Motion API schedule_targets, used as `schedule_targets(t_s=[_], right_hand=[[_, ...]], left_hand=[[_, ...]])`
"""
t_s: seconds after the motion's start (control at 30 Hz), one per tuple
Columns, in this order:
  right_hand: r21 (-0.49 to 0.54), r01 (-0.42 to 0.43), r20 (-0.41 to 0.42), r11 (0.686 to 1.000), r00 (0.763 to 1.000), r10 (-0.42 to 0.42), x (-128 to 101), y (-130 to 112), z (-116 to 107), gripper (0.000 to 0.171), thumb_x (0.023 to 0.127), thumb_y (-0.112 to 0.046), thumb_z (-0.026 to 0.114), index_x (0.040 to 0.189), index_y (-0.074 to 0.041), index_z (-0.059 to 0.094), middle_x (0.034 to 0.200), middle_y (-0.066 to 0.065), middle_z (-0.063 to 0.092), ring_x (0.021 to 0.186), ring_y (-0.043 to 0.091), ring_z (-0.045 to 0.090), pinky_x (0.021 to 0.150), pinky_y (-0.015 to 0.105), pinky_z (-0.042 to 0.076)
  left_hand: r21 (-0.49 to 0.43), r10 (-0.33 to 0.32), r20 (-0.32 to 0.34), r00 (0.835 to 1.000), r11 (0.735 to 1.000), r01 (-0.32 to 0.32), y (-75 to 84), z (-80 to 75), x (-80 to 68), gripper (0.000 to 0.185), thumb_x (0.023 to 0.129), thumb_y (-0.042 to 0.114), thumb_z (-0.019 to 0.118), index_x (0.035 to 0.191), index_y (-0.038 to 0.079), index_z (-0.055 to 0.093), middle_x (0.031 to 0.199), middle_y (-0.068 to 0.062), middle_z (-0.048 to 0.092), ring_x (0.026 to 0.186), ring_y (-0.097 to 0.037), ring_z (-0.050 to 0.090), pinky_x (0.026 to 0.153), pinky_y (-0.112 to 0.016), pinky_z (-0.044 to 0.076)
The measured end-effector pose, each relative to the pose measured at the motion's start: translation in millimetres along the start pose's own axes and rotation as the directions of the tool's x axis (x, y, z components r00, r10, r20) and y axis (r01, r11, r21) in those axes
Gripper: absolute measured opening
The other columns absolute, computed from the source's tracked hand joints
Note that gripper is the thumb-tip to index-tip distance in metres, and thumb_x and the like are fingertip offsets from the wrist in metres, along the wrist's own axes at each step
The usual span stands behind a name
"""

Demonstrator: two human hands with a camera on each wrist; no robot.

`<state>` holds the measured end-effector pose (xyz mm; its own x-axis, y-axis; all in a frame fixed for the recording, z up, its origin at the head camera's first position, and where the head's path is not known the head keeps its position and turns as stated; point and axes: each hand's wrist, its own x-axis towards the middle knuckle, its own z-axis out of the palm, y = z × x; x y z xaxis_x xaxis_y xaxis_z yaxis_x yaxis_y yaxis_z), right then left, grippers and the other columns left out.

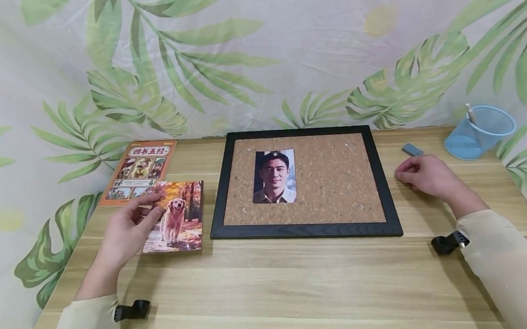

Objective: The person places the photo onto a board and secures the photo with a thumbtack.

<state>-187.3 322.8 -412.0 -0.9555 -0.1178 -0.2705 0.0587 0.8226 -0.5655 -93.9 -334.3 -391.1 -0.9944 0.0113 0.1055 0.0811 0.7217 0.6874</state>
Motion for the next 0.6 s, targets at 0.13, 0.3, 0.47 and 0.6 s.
schedule_targets(t_s=[0.13,0.3,0.47,0.6], right_hand=[[0.001,0.002,-0.004,1.0,1.0,-0.002,-1.6,-0.1,-2.7,0.032,0.106,-0.021,0.068,0.12,0.008,0.071,0.089,0.008,0.074,0.072,0.015,0.064,0.061,0.028,0.05],[-0.01,0.011,-0.013,1.0,1.0,-0.011,-2.1,1.3,-4.7,0.031,0.105,-0.021,0.069,0.117,0.008,0.072,0.084,0.006,0.073,0.07,0.015,0.063,0.062,0.028,0.049],[-0.031,0.022,-0.022,0.999,1.0,-0.022,-1.8,2.9,-4.6,0.029,0.105,-0.02,0.07,0.115,0.007,0.074,0.08,0.005,0.072,0.07,0.016,0.062,0.063,0.029,0.048],[-0.038,0.018,-0.02,0.999,1.0,-0.019,-1.7,3.0,-3.5,0.03,0.105,-0.021,0.069,0.115,0.007,0.074,0.082,0.006,0.073,0.072,0.017,0.062,0.064,0.029,0.048]], left_hand=[[-0.056,0.066,-0.029,0.997,0.996,-0.068,7.0,2.6,3.9,0.036,0.107,0.015,0.068,0.143,0.009,0.069,0.108,0.018,0.068,0.074,-0.004,0.063,0.058,-0.023,0.052],[-0.131,0.146,-0.025,0.989,0.98,-0.148,20.3,12.7,11.8,0.038,0.104,0.005,0.069,0.142,0.005,0.069,0.114,0.02,0.069,0.082,0.0,0.065,0.065,-0.017,0.053],[-0.187,0.172,0.027,0.985,0.969,-0.164,36.6,26.7,22.1,0.039,0.104,0.004,0.069,0.143,0.006,0.068,0.121,-0.001,0.073,0.086,-0.003,0.067,0.069,-0.019,0.055],[-0.212,0.178,0.08,0.981,0.964,-0.158,51.9,40.6,31.8,0.039,0.105,0.007,0.068,0.144,0.008,0.068,0.121,-0.015,0.074,0.085,-0.006,0.068,0.069,-0.023,0.058]])
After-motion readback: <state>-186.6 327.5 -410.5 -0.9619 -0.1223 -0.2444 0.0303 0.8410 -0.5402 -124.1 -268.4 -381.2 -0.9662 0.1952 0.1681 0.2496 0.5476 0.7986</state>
